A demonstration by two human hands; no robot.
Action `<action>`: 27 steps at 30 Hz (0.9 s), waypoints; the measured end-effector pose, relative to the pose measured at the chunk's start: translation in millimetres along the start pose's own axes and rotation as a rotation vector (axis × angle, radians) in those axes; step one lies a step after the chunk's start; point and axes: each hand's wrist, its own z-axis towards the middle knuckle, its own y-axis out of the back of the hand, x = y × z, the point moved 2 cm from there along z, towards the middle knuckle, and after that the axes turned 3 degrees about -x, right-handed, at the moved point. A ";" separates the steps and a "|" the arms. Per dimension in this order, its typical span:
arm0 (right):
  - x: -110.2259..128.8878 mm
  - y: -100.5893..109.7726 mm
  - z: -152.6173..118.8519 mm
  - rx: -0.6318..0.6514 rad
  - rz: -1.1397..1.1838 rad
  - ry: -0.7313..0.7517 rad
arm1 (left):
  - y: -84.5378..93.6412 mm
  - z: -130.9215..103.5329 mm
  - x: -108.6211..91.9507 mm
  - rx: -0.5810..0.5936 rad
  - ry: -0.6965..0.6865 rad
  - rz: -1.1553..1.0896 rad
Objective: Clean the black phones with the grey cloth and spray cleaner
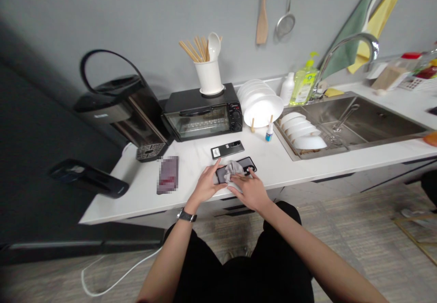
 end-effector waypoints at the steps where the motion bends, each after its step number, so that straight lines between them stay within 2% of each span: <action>1: -11.2 3.8 -3.8 -0.018 -0.048 -0.027 | 0.1 0.3 -0.5 0.002 -0.001 -0.001; 4: -35.7 9.0 -6.7 -0.079 -0.156 -0.096 | 0.1 1.8 -2.3 0.012 -0.018 0.016; 7: -37.9 2.0 3.5 -0.122 -0.154 -0.128 | -0.2 3.4 -3.5 0.017 -0.033 0.035; 10: -17.3 -12.8 20.5 -0.153 -0.120 -0.147 | -0.5 4.2 -1.8 0.020 -0.028 0.027; 13: 16.5 -26.3 35.0 -0.107 -0.038 -0.072 | -0.4 3.9 2.1 0.025 -0.022 0.027; 16: 42.8 -29.7 37.8 -0.051 0.064 -0.005 | -0.4 2.6 3.8 0.028 -0.017 0.022; 18: 47.2 -26.0 31.2 -0.026 0.098 -0.003 | -0.5 1.2 2.6 0.019 -0.003 0.020; 21: 33.2 -15.9 13.7 -0.006 0.094 -0.004 | -0.3 -0.9 -1.3 -0.003 0.014 0.023; 27: -25.4 5.1 -8.6 -0.091 -0.135 -0.120 | 0.8 -0.6 -4.1 -0.012 -0.019 0.020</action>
